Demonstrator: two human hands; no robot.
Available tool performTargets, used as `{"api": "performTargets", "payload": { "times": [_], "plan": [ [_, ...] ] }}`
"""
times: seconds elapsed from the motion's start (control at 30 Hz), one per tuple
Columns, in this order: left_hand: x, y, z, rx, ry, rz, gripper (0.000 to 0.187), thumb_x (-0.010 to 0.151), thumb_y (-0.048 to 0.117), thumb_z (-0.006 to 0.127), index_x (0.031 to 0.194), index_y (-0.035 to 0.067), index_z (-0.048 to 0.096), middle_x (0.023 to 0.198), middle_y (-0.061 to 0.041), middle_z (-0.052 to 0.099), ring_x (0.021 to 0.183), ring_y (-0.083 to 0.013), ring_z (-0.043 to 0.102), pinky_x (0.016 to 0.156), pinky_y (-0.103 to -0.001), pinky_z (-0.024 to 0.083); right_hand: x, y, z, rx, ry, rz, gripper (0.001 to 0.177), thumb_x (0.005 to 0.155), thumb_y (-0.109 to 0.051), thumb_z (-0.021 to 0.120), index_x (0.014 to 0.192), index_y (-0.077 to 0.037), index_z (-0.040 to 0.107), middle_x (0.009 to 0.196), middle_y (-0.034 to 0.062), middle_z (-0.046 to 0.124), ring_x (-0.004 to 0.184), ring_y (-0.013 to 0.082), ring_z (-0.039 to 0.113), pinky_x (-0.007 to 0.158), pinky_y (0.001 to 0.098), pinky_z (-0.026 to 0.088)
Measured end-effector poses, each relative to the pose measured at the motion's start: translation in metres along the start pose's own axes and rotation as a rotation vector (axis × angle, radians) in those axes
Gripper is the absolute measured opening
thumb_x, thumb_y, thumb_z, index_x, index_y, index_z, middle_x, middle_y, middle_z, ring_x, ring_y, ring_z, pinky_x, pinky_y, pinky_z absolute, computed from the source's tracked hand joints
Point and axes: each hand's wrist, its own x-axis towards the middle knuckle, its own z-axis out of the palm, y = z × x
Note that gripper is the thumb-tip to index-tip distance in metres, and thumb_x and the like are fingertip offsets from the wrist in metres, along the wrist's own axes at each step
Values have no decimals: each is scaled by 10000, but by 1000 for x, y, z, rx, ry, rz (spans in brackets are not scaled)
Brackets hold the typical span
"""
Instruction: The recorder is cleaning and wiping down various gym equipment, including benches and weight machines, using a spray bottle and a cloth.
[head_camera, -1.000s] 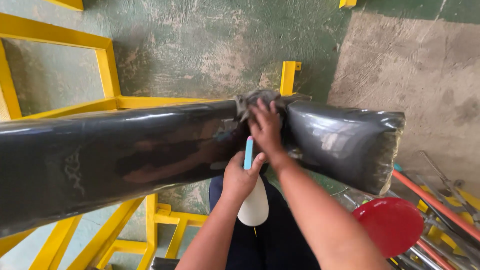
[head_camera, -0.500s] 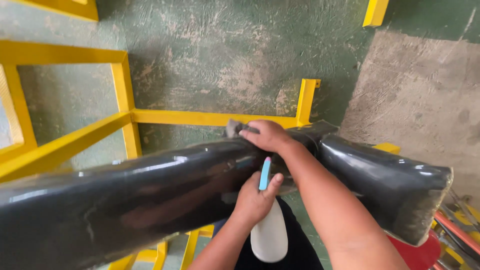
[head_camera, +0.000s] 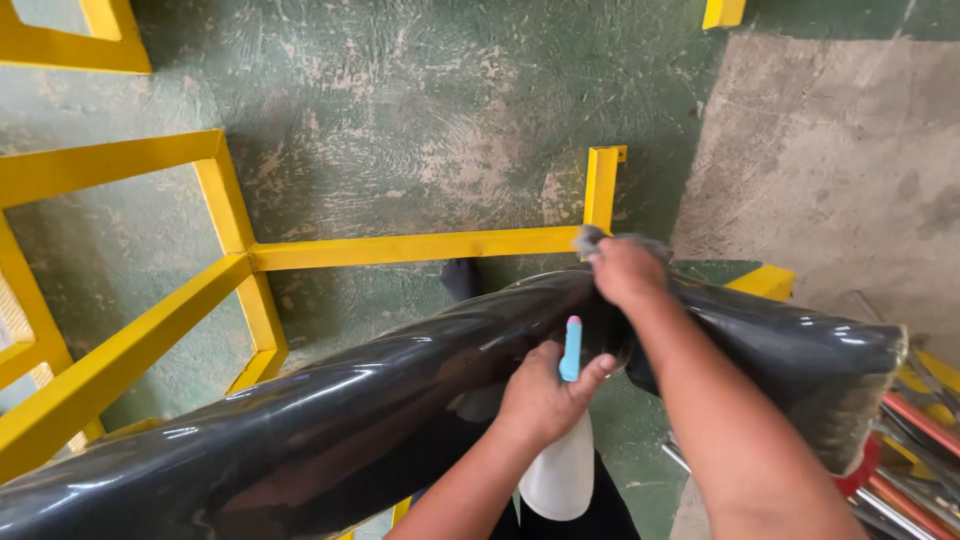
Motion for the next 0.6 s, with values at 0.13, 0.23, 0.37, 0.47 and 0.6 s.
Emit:
{"api": "performTargets", "payload": {
  "times": [0.13,0.23,0.37,0.47,0.6],
  "plan": [
    [-11,-19,-13,-10,79,56,746,833,734,633,918,-7,624,952,-251,680,929,-439,667,814,-503,532,-57,-41,16,434,243,-393,298,967,-330,637,1162,-114,700,1164,117,730,1104,335,675,985,468,516],
    [-22,-22,-28,-44,97,56,700,848,712,606,905,15,628,882,-231,686,854,-419,671,782,-488,532,-90,-66,14,774,265,-717,391,966,-184,693,1315,-12,664,1426,257,556,1331,429,478,1063,552,348],
    [-40,-20,-29,-55,91,14,661,843,690,605,875,30,627,820,-202,690,796,-381,692,754,-459,544,-85,-37,32,535,387,-625,298,966,-218,652,1220,-63,661,1388,160,641,1360,356,541,1142,452,411],
    [-40,-18,-24,61,94,32,667,860,687,613,853,20,618,827,-207,680,810,-386,680,754,-462,534,-78,-7,50,418,461,-422,309,969,-178,612,1247,-46,633,1389,185,620,1339,376,543,1136,440,430],
    [-50,-15,-10,74,108,64,701,843,714,596,839,13,601,829,-210,684,811,-394,691,751,-467,539,-118,-5,79,485,699,-291,422,990,-87,542,1402,5,564,1421,264,567,1301,452,524,1078,496,443]
  ]
}}
